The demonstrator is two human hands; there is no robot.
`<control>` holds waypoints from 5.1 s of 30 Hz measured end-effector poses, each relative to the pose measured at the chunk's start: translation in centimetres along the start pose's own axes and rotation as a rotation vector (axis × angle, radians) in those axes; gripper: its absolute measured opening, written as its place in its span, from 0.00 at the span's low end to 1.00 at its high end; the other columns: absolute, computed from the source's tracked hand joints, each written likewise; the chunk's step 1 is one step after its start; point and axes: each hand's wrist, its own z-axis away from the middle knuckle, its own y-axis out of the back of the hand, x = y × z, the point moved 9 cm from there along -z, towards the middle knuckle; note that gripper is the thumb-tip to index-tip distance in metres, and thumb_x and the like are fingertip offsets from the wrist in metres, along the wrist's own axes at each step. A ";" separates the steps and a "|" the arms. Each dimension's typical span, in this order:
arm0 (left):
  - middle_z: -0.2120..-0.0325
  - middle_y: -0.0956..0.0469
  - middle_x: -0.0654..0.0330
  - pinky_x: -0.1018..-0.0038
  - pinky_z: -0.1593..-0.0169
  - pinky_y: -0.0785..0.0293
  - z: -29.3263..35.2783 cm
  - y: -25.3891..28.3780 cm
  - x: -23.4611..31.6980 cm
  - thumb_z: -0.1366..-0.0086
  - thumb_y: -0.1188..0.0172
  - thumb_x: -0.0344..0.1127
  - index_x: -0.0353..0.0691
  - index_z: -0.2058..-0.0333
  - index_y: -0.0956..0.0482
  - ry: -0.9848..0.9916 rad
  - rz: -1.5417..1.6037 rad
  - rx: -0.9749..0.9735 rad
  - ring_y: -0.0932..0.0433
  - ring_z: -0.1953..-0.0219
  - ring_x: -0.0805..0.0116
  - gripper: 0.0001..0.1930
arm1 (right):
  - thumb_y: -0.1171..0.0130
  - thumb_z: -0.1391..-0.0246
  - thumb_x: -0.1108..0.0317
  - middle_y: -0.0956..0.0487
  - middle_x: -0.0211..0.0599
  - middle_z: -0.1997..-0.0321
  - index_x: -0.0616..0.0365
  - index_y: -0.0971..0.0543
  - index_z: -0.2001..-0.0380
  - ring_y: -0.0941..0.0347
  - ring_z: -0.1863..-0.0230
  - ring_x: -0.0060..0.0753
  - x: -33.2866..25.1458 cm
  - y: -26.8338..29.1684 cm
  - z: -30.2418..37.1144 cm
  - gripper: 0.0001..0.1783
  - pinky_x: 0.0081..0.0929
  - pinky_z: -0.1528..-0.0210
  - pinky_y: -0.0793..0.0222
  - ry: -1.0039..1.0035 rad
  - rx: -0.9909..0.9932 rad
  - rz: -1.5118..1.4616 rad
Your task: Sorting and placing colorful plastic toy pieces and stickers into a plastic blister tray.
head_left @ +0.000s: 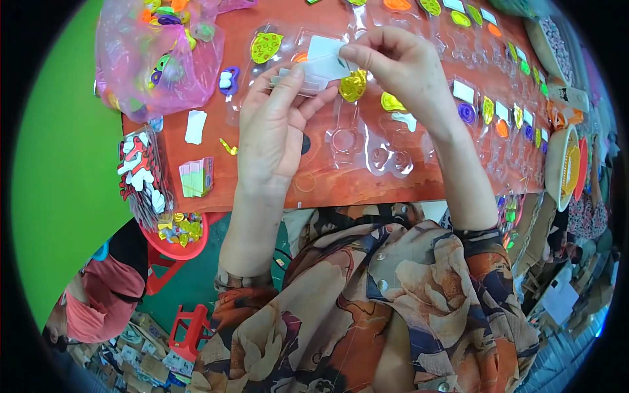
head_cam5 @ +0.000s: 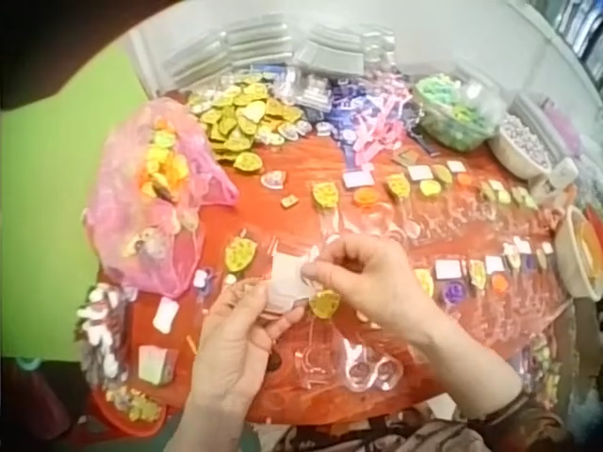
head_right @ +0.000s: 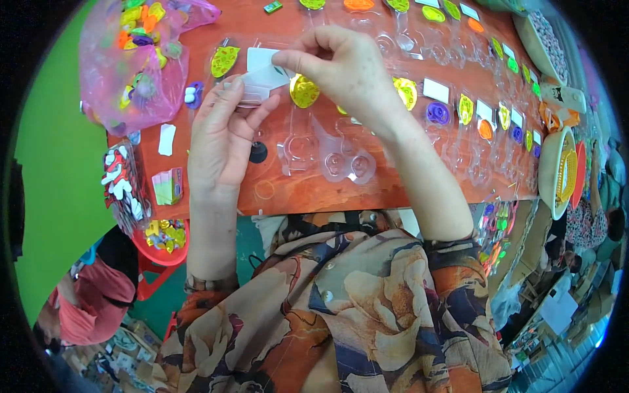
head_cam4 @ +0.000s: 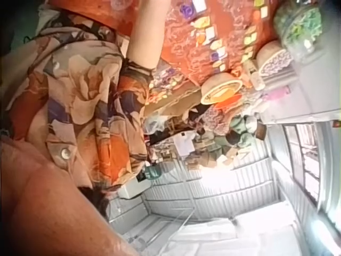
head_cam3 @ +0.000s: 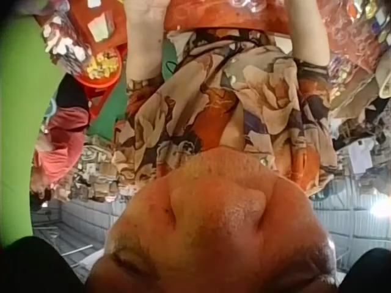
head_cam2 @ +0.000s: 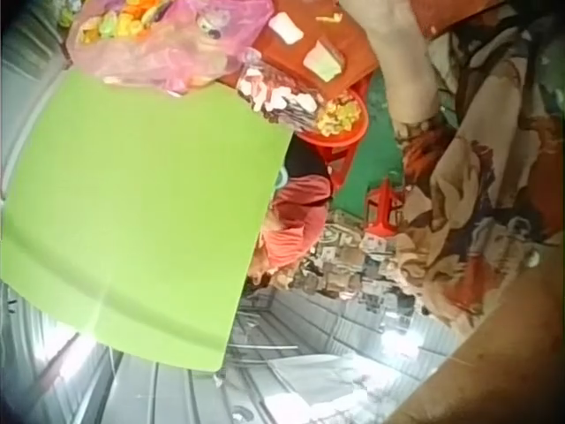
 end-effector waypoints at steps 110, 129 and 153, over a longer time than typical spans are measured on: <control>0.53 0.24 0.46 0.61 0.70 0.12 -2.7 -61.0 -59.6 0.36 0.55 0.17 0.32 0.45 0.29 0.482 -0.810 -0.875 0.18 0.58 0.48 0.21 | 0.40 0.49 0.66 0.16 0.50 0.63 0.55 0.15 0.63 0.19 0.60 0.51 21.1 64.7 29.6 0.11 0.42 0.53 0.25 -0.647 0.554 1.009; 0.63 0.23 0.53 0.71 0.65 0.19 -11.6 -44.7 -26.9 0.41 0.42 0.28 0.30 0.57 0.27 0.418 -0.777 -0.566 0.21 0.65 0.63 0.13 | 0.46 0.44 0.72 0.23 0.47 0.59 0.60 0.23 0.68 0.22 0.58 0.48 6.0 49.3 13.3 0.05 0.39 0.57 0.25 0.270 0.479 1.269; 0.60 0.21 0.51 0.75 0.72 0.19 -10.5 -29.3 -19.5 0.39 0.42 0.25 0.31 0.47 0.33 0.485 -0.466 -0.299 0.17 0.70 0.61 0.21 | 0.40 0.43 0.64 0.20 0.40 0.61 0.58 0.18 0.62 0.21 0.61 0.44 9.5 34.2 2.6 0.11 0.38 0.60 0.25 0.179 0.096 0.880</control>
